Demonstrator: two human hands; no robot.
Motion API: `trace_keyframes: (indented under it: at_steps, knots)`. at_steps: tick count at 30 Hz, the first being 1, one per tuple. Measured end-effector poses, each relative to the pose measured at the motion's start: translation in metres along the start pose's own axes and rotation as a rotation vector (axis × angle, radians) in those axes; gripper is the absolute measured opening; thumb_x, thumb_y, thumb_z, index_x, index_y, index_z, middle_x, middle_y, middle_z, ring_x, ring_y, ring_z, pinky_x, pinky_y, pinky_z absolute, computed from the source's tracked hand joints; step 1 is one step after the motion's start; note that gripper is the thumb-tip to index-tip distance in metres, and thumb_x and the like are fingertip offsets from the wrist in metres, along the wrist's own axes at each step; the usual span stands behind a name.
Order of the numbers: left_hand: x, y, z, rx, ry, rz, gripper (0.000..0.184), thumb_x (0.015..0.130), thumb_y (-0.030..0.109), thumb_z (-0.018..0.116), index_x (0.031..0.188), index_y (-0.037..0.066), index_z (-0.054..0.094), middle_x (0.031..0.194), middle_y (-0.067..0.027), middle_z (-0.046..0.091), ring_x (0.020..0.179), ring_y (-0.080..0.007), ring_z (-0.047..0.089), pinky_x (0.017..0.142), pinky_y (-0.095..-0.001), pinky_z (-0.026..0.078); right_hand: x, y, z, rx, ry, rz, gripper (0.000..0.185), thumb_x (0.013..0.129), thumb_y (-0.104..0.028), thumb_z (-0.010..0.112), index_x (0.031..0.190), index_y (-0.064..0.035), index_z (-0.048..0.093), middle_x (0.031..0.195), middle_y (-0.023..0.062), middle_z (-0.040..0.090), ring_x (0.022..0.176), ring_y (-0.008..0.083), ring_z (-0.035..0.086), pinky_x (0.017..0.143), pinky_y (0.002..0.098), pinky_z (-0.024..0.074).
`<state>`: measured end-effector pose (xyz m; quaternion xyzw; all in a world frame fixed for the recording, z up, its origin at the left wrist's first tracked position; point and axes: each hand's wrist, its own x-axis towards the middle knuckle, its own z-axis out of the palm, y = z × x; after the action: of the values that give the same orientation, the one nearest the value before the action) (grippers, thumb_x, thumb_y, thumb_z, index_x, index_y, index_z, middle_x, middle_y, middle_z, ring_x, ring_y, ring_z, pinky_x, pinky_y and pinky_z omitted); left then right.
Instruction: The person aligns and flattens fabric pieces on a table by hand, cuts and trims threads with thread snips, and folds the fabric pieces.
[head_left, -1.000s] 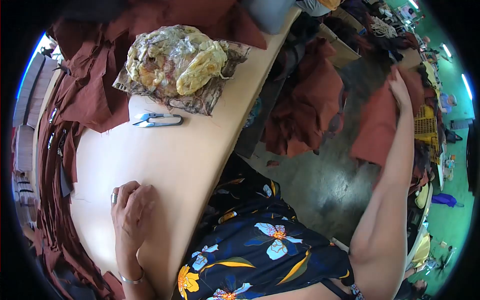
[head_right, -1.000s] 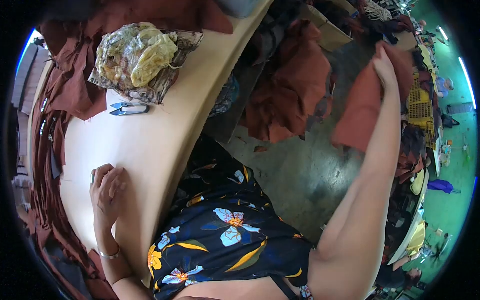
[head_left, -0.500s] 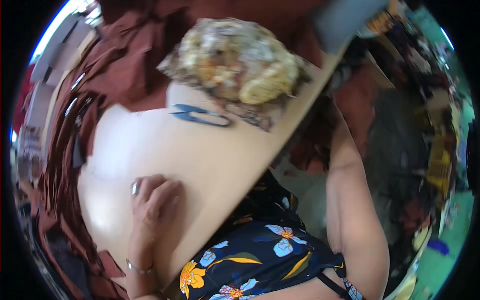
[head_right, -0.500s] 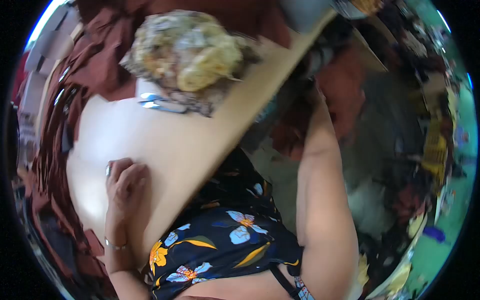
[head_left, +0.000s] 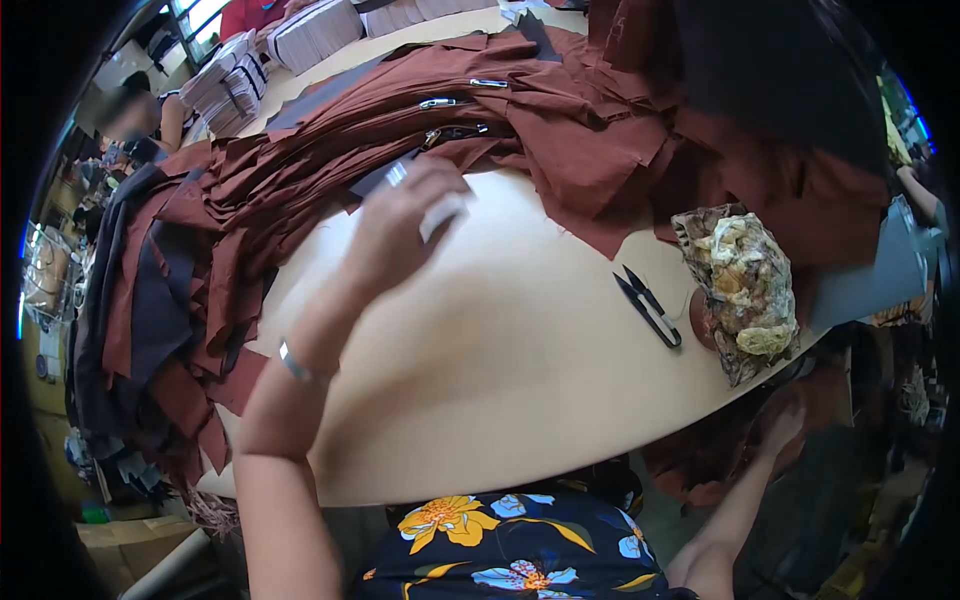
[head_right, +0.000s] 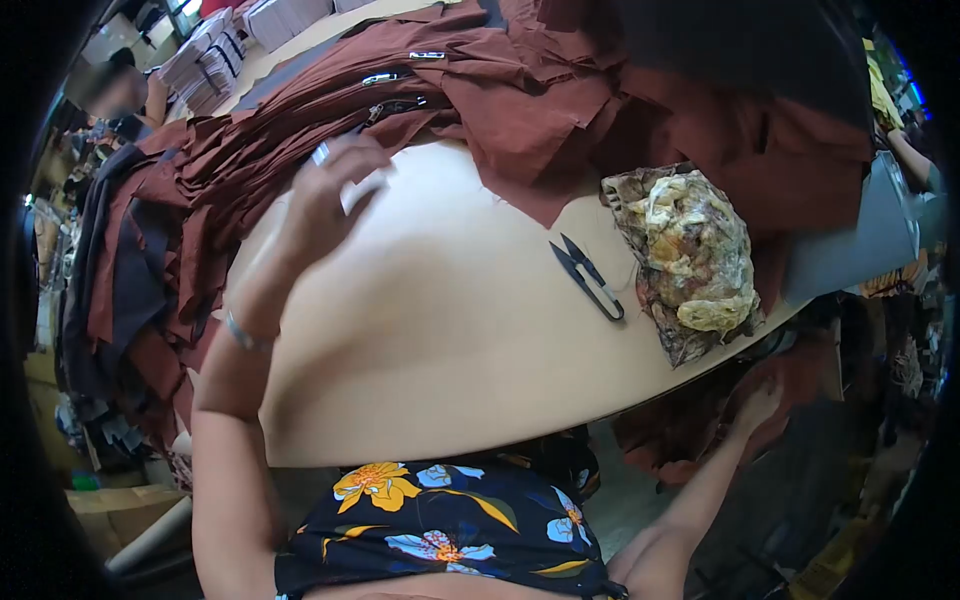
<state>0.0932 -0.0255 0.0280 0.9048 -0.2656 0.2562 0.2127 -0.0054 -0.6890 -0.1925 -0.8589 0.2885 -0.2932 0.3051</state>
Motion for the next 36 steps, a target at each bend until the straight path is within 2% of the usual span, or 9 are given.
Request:
trace_keyframes:
  at_steps: [2,7,11,13,20,25,28,32,36]
  knots:
    - [0.021,-0.05,-0.005,0.161,0.113,0.058,0.014,0.076,0.003,0.065,0.09,0.004,0.063,0.098,-0.0097,0.062,0.093,-0.029,0.059,0.079,-0.0357,0.048,-0.028,-0.067,-0.019,0.114,0.131,-0.105,0.029,0.095,-0.011,0.047,0.119,0.0021,0.052,0.118,0.0112,0.058,0.107,0.0203,0.053,0.091,0.0332,0.042]
    - [0.049,-0.128,0.005,0.357,0.066,-0.273,0.026,0.088,0.02,0.055,0.109,0.006,0.061,0.112,-0.0111,0.061,0.104,-0.0293,0.057,0.087,-0.0371,0.046,-0.123,-0.221,-0.036,0.254,0.192,-0.549,0.03,0.095,-0.007,0.044,0.122,0.004,0.049,0.127,0.0131,0.052,0.11,0.0205,0.05,0.094,0.0332,0.0392]
    - [0.066,-0.139,0.016,0.573,-0.038,-0.319,0.022,0.09,0.022,0.052,0.105,0.007,0.06,0.107,-0.0107,0.062,0.099,-0.0305,0.058,0.083,-0.0394,0.048,-0.176,-0.282,-0.023,0.251,-0.242,-0.845,0.023,0.086,-0.003,0.05,0.108,-0.0026,0.057,0.121,0.0181,0.054,0.109,0.0296,0.052,0.092,0.0409,0.041]
    - [0.075,-0.144,0.019,0.663,-0.08,-0.278,0.019,0.09,0.021,0.051,0.101,0.007,0.059,0.102,-0.0123,0.062,0.095,-0.0317,0.06,0.08,-0.0412,0.048,-0.185,-0.301,-0.009,0.242,-0.362,-1.093,0.023,0.079,0.002,0.056,0.102,-0.0036,0.06,0.113,0.018,0.058,0.087,0.0284,0.058,0.077,0.0373,0.0478]
    - [0.067,-0.124,-0.025,0.373,0.253,-0.143,0.014,0.091,0.015,0.046,0.096,0.004,0.054,0.089,-0.0199,0.06,0.087,-0.0382,0.058,0.076,-0.0448,0.045,-0.194,-0.328,0.01,0.334,-0.592,-1.064,0.038,0.065,0.005,0.061,0.102,-0.0033,0.061,0.111,0.0148,0.059,0.09,0.0298,0.058,0.078,0.039,0.0469]
    - [-0.019,-0.072,-0.049,0.321,-0.164,0.063,0.016,0.082,0.003,0.047,0.097,0.003,0.05,0.085,-0.0159,0.054,0.086,-0.0366,0.055,0.074,-0.0428,0.045,-0.192,-0.344,0.013,0.381,-0.612,-1.052,0.035,0.069,0.007,0.061,0.103,-0.0015,0.06,0.109,0.0165,0.059,0.087,0.0327,0.058,0.077,0.0397,0.0473]
    - [-0.068,-0.065,-0.061,0.431,-0.403,-0.179,0.015,0.08,0.002,0.048,0.094,0.003,0.053,0.088,-0.0142,0.055,0.089,-0.0346,0.055,0.076,-0.041,0.045,-0.188,-0.359,0.016,0.377,-0.691,-1.072,0.043,0.074,0.005,0.061,0.116,-0.0019,0.054,0.118,0.0187,0.055,0.1,0.0363,0.056,0.085,0.0414,0.0453]
    - [-0.1,-0.06,-0.07,0.308,-0.362,-0.296,0.016,0.083,0.01,0.051,0.096,0.004,0.059,0.102,-0.0132,0.058,0.097,-0.0321,0.056,0.082,-0.0382,0.046,-0.187,-0.379,0.036,0.337,-0.768,-1.09,0.064,0.075,0.001,0.061,0.135,-0.0044,0.037,0.129,0.0195,0.048,0.118,0.0366,0.047,0.096,0.0415,0.04]
    - [-0.061,0.017,-0.046,0.164,-0.198,-0.305,0.039,0.085,0.032,0.059,0.113,0.005,0.058,0.125,-0.0141,0.053,0.111,-0.0316,0.054,0.093,-0.0385,0.043,-0.179,-0.402,0.046,0.233,-0.748,-1.164,0.068,0.079,-0.013,0.066,0.138,-0.0045,0.033,0.127,0.0209,0.049,0.111,0.0375,0.051,0.092,0.0432,0.042]
